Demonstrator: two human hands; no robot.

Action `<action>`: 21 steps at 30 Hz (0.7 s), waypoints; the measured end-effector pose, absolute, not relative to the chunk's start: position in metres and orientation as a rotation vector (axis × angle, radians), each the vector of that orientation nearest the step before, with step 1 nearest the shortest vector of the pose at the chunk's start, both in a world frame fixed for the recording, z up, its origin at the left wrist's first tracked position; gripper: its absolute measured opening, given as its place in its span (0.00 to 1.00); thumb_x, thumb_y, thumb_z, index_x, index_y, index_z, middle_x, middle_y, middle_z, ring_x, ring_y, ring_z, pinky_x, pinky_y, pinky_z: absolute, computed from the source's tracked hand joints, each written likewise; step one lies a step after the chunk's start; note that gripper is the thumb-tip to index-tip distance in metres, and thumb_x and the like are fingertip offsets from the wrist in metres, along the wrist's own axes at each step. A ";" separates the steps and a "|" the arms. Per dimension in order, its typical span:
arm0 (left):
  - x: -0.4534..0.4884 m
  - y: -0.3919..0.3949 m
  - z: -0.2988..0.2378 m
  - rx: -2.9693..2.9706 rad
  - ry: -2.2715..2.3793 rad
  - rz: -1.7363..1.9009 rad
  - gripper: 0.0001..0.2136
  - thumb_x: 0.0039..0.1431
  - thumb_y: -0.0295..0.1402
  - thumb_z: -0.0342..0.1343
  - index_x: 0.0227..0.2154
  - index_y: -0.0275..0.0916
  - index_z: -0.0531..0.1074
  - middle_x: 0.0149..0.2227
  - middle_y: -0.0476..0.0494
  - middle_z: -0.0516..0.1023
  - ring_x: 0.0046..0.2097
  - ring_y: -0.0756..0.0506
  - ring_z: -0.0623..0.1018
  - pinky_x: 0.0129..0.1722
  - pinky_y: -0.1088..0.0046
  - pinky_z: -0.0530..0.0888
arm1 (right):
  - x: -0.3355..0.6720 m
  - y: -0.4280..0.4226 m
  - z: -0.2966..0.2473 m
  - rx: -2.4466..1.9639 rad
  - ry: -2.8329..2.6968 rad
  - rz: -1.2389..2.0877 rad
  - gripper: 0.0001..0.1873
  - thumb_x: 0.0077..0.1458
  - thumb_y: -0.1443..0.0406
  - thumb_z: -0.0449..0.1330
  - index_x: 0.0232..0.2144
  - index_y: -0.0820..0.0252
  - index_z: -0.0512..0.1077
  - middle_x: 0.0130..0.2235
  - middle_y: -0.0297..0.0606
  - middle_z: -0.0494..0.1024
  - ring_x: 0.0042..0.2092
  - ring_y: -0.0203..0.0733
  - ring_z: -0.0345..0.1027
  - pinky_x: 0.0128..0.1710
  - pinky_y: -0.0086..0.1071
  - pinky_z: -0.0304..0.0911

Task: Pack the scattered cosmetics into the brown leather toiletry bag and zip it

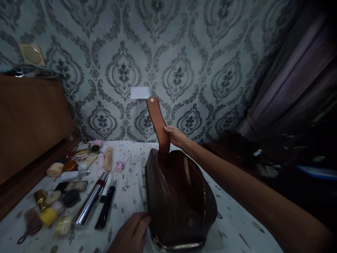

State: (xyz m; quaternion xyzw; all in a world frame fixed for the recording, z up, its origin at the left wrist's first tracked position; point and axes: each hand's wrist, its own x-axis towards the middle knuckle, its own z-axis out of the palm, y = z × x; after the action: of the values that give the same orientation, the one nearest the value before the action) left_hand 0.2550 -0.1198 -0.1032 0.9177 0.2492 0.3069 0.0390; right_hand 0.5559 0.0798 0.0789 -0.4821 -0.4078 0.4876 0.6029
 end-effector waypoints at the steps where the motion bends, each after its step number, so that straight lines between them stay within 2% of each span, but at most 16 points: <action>1: 0.256 -0.119 -0.106 2.815 0.773 0.963 0.31 0.49 0.15 0.45 0.56 0.42 0.63 0.50 0.43 0.80 0.50 0.46 0.81 0.51 0.74 0.78 | 0.555 0.078 0.079 -1.108 -0.946 1.120 0.15 0.64 0.61 0.60 0.51 0.62 0.71 0.50 0.42 0.75 0.46 0.43 0.73 0.44 0.42 0.73; 7: 0.258 -0.115 -0.121 2.854 0.825 0.927 0.31 0.47 0.14 0.46 0.55 0.43 0.64 0.48 0.44 0.81 0.48 0.46 0.81 0.49 0.75 0.79 | 0.548 0.072 0.079 -1.092 -0.917 1.064 0.15 0.66 0.58 0.57 0.49 0.62 0.72 0.48 0.42 0.77 0.44 0.42 0.74 0.44 0.41 0.73; 13: 0.254 -0.115 -0.123 2.923 0.782 0.857 0.29 0.53 0.15 0.47 0.57 0.41 0.63 0.49 0.44 0.80 0.50 0.46 0.80 0.51 0.74 0.78 | 0.544 0.070 0.080 -1.161 -0.954 1.011 0.18 0.68 0.55 0.53 0.47 0.63 0.73 0.45 0.41 0.79 0.41 0.40 0.76 0.43 0.40 0.73; 17: 0.254 -0.118 -0.116 2.936 0.770 0.827 0.27 0.55 0.16 0.47 0.58 0.41 0.62 0.49 0.43 0.80 0.50 0.45 0.80 0.51 0.73 0.78 | 0.543 0.070 0.081 -1.208 -1.021 0.957 0.18 0.67 0.55 0.55 0.49 0.62 0.72 0.46 0.41 0.78 0.42 0.41 0.75 0.42 0.40 0.73; 21: 0.254 -0.123 -0.108 2.888 0.766 0.746 0.28 0.54 0.16 0.49 0.58 0.40 0.61 0.50 0.41 0.79 0.50 0.43 0.80 0.51 0.68 0.79 | 0.545 0.076 0.082 -1.247 -1.075 0.892 0.17 0.65 0.58 0.58 0.51 0.61 0.71 0.50 0.42 0.76 0.45 0.43 0.74 0.44 0.41 0.73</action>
State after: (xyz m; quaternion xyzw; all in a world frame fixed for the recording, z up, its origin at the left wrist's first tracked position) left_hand 0.2545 -0.1227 -0.1079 0.9374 0.2486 0.2420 0.0312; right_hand 0.5449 0.0763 0.0822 -0.5362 -0.4625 0.3835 0.5929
